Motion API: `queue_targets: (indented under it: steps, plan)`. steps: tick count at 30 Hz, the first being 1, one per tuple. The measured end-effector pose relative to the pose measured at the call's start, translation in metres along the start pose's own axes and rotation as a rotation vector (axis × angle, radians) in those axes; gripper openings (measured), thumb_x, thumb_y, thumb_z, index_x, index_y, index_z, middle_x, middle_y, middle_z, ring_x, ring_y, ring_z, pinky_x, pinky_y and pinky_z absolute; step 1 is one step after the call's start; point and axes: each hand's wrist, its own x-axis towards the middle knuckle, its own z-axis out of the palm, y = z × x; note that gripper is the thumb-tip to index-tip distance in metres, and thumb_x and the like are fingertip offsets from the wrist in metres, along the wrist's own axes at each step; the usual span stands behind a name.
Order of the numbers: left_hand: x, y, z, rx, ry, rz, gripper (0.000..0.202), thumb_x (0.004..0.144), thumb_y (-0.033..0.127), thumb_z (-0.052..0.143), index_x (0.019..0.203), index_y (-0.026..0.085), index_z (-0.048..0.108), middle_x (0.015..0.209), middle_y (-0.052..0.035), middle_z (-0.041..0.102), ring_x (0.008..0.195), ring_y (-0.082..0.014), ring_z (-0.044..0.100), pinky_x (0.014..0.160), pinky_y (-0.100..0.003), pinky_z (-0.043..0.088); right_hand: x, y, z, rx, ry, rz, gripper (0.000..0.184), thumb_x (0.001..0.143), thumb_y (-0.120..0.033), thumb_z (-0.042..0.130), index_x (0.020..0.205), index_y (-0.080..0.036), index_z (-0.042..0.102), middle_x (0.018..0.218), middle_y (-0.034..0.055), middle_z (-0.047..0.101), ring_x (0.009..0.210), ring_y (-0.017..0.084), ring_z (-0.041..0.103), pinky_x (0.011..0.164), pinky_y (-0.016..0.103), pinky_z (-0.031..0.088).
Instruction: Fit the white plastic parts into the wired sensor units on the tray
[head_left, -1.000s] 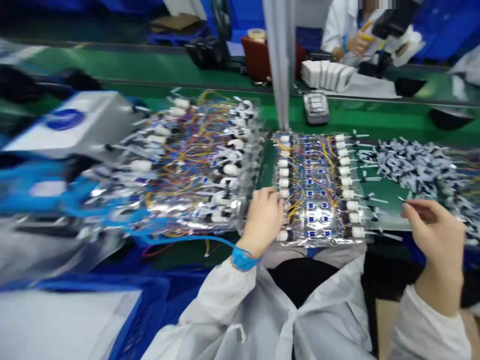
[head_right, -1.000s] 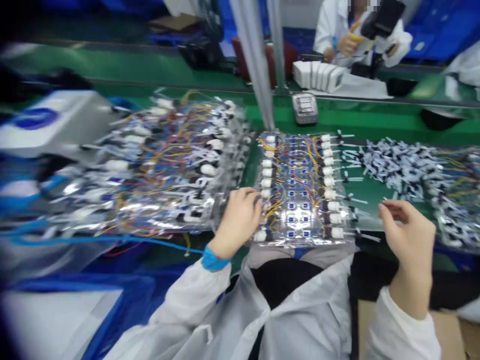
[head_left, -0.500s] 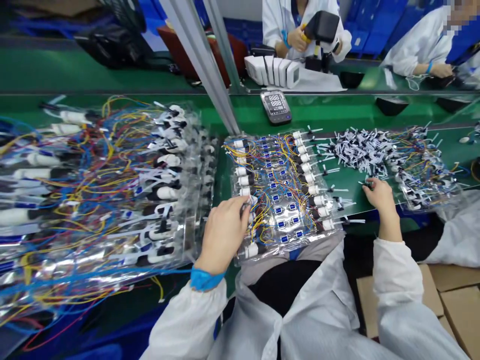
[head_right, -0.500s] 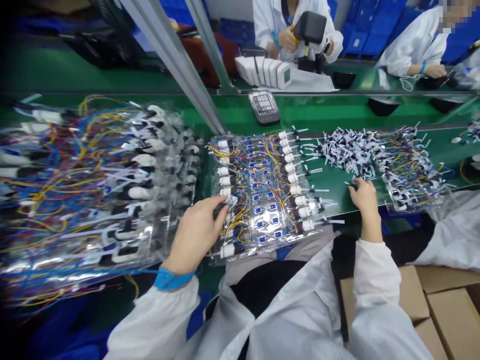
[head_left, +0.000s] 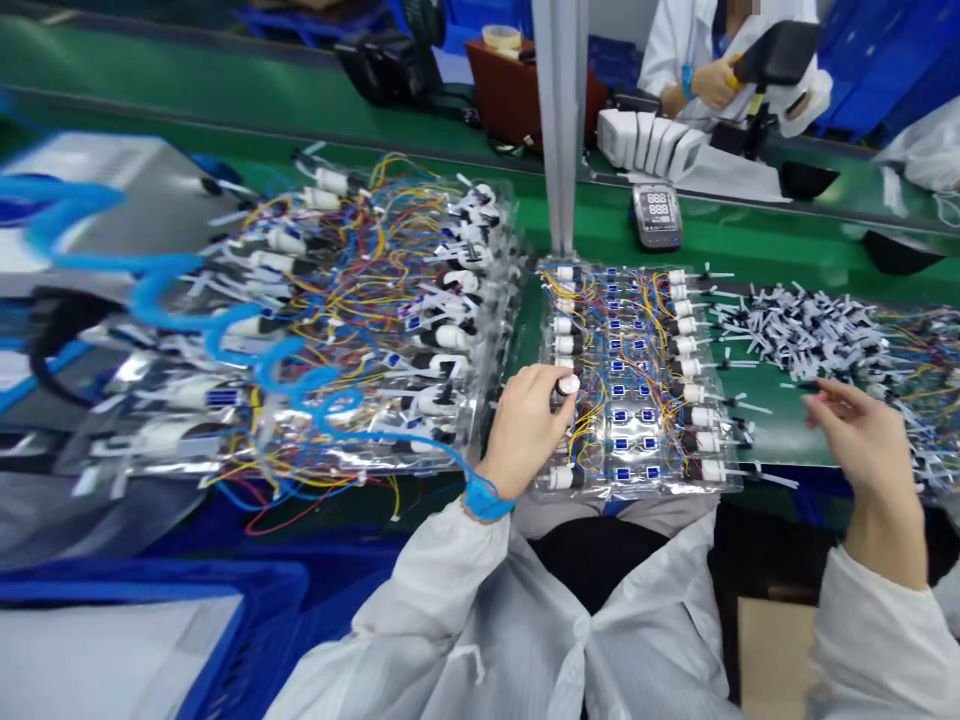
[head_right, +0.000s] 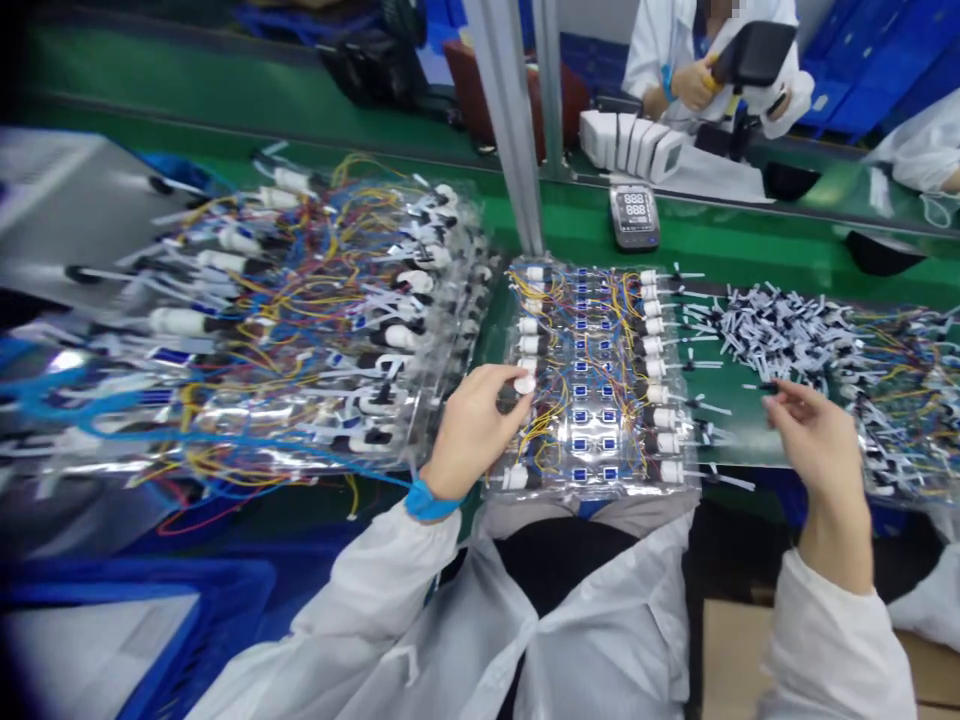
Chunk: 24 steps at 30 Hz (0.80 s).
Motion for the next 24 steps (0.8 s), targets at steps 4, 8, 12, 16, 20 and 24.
queue_targets:
  steps: [4, 8, 12, 16, 20, 24]
  plan:
    - [0.002, -0.010, 0.005, 0.005, -0.078, -0.028, 0.026, 0.098, 0.023, 0.071, 0.124, 0.018, 0.070, 0.123, -0.0107, 0.077, 0.114, -0.0289, 0.070, 0.099, -0.044, 0.053, -0.026, -0.105, 0.018, 0.268, -0.175, -0.187, 0.028, 0.081, -0.039, 0.084, 0.096, -0.022, 0.068, 0.079, 0.0068, 0.076, 0.071, 0.021, 0.076, 0.073, 0.035, 0.063]
    - [0.004, -0.016, 0.010, -0.016, -0.083, 0.007, 0.025, 0.099, 0.026, 0.073, 0.123, 0.020, 0.072, 0.121, -0.0078, 0.079, 0.112, -0.0272, 0.068, 0.095, -0.041, 0.050, -0.051, -0.188, 0.074, 0.511, -0.586, -0.282, 0.033, 0.089, -0.041, 0.082, 0.102, -0.022, 0.058, 0.096, 0.0081, 0.079, 0.083, 0.022, 0.081, 0.080, 0.038, 0.069]
    - [0.005, -0.015, 0.010, -0.022, -0.094, 0.003, 0.026, 0.099, 0.030, 0.075, 0.123, 0.020, 0.072, 0.118, -0.0076, 0.079, 0.111, -0.0270, 0.067, 0.091, -0.040, 0.049, -0.060, -0.208, 0.150, 0.582, -0.823, -0.257, 0.028, 0.084, -0.038, 0.085, 0.093, -0.022, 0.064, 0.085, 0.0031, 0.075, 0.079, 0.020, 0.079, 0.079, 0.037, 0.069]
    - [0.006, -0.014, 0.011, -0.041, -0.088, -0.022, 0.021, 0.099, 0.031, 0.073, 0.117, 0.020, 0.074, 0.112, -0.0072, 0.078, 0.107, -0.0275, 0.066, 0.089, -0.040, 0.049, -0.056, -0.193, 0.193, 0.625, -0.801, -0.244, 0.029, 0.083, -0.043, 0.086, 0.091, -0.020, 0.070, 0.080, 0.0019, 0.075, 0.071, 0.016, 0.073, 0.076, 0.035, 0.065]
    - [0.006, -0.015, 0.013, -0.048, -0.079, -0.037, 0.019, 0.102, 0.034, 0.070, 0.116, 0.022, 0.074, 0.112, -0.0074, 0.077, 0.111, -0.0276, 0.065, 0.095, -0.041, 0.049, -0.053, -0.185, 0.200, 0.570, -0.715, -0.262, 0.031, 0.086, -0.048, 0.084, 0.095, -0.020, 0.075, 0.069, -0.0015, 0.069, 0.060, 0.014, 0.063, 0.063, 0.032, 0.058]
    - [0.006, -0.014, 0.012, -0.060, -0.084, -0.040, 0.020, 0.104, 0.035, 0.067, 0.118, 0.022, 0.074, 0.114, -0.0081, 0.077, 0.111, -0.0273, 0.066, 0.095, -0.041, 0.049, -0.055, -0.181, 0.205, 0.575, -0.672, -0.324, 0.029, 0.086, -0.048, 0.085, 0.081, -0.022, 0.074, 0.083, 0.0021, 0.074, 0.068, 0.016, 0.066, 0.070, 0.035, 0.060]
